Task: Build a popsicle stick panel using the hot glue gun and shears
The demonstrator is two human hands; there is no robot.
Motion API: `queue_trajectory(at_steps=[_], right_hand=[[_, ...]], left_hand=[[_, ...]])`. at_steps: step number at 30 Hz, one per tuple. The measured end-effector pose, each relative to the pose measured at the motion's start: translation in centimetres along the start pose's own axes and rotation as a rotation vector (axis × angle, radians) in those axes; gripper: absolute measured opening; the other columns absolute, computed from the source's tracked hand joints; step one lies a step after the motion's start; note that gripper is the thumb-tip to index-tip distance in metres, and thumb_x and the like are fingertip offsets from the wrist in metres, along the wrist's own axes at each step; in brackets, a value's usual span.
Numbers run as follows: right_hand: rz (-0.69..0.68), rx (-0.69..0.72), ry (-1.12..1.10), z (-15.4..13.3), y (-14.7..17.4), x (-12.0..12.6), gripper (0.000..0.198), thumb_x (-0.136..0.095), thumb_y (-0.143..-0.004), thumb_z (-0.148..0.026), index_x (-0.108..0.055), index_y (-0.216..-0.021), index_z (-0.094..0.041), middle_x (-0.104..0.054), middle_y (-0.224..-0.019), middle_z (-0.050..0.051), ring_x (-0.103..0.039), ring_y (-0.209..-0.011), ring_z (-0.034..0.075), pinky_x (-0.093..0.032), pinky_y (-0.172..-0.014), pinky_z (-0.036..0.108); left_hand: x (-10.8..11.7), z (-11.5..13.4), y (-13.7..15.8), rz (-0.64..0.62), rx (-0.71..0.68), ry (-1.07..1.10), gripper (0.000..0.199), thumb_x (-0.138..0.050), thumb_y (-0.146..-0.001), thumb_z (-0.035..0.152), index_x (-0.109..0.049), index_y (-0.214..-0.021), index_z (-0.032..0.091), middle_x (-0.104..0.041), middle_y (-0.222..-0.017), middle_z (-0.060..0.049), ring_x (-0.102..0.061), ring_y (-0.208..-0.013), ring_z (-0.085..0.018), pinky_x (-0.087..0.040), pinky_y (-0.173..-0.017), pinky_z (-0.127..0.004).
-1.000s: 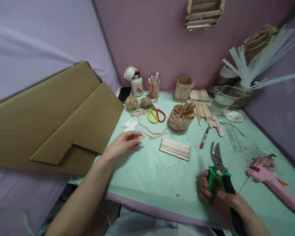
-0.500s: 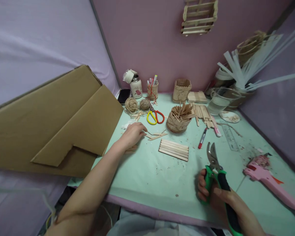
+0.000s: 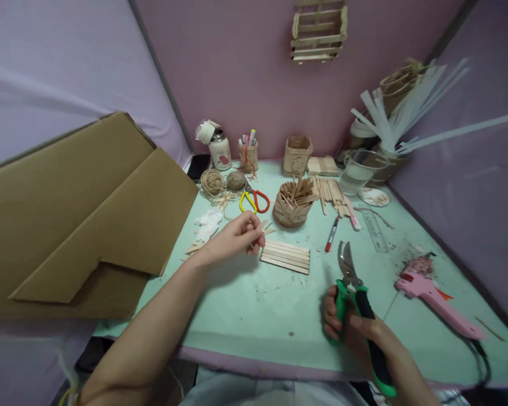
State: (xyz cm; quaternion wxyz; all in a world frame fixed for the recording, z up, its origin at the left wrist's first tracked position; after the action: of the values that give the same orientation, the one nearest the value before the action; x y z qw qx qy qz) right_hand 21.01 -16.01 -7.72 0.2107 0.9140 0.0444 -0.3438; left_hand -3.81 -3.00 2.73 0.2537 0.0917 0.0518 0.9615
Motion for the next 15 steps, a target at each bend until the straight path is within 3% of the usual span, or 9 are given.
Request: queue_trajectory(at_steps=[3, 6, 10, 15], right_hand=[[0.008, 0.031, -0.004, -0.3, 0.3, -0.7, 0.045, -0.082, -0.056, -0.035, -0.059, -0.093, -0.026, -0.053, -0.073, -0.003, -0.043, -0.053, 0.01, -0.034, -0.047, 0.026], [0.017, 0.049, -0.017, -0.5, 0.6, -1.2, 0.045, -0.083, -0.056, -0.034, -0.06, -0.094, -0.025, -0.055, -0.074, -0.003, -0.044, -0.055, 0.01, -0.034, -0.049, 0.025], [0.016, 0.036, -0.058, -0.6, 0.7, -1.3, 0.044, -0.082, -0.057, -0.033, -0.062, -0.095, -0.024, -0.055, -0.075, -0.003, -0.045, -0.057, 0.011, -0.035, -0.05, 0.026], [0.011, 0.039, -0.056, -0.5, 0.7, -1.2, 0.044, -0.081, -0.057, -0.031, -0.062, -0.095, -0.024, -0.055, -0.074, -0.004, -0.045, -0.056, 0.01, -0.034, -0.05, 0.024]], left_hand=[[-4.1, -0.1, -0.1, -0.277, 0.161, 0.466, 0.02, -0.061, -0.086, 0.033, -0.046, -0.087, 0.019, -0.053, -0.062, 0.004, -0.035, -0.044, -0.005, -0.021, -0.046, -0.018], [-6.8, -1.2, -0.5, -0.392, 0.333, 0.768, 0.021, -0.059, -0.087, 0.036, -0.054, -0.089, 0.015, -0.054, -0.063, 0.001, -0.036, -0.044, -0.005, -0.024, -0.045, -0.017], [-7.8, -3.3, -0.9, -0.357, 0.507, 0.907, 0.023, -0.056, -0.09, 0.032, -0.062, -0.091, 0.009, -0.059, -0.068, -0.005, -0.044, -0.048, -0.006, -0.03, -0.045, -0.018], [-7.7, -4.5, -0.9, -0.267, 0.441, 0.836, 0.012, -0.069, -0.082, 0.019, -0.065, -0.089, 0.01, -0.061, -0.069, -0.003, -0.05, -0.051, -0.005, -0.038, -0.05, -0.016]])
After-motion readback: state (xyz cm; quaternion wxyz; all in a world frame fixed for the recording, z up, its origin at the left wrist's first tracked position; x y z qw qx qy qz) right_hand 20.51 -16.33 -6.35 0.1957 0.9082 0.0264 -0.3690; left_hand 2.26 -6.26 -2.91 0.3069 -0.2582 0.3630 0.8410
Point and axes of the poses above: each hand's wrist, its own y-axis away from the middle knuckle, its own x-axis out of the back of the hand, z = x × y, the point moved 2 cm from there along -y, towards the middle knuckle
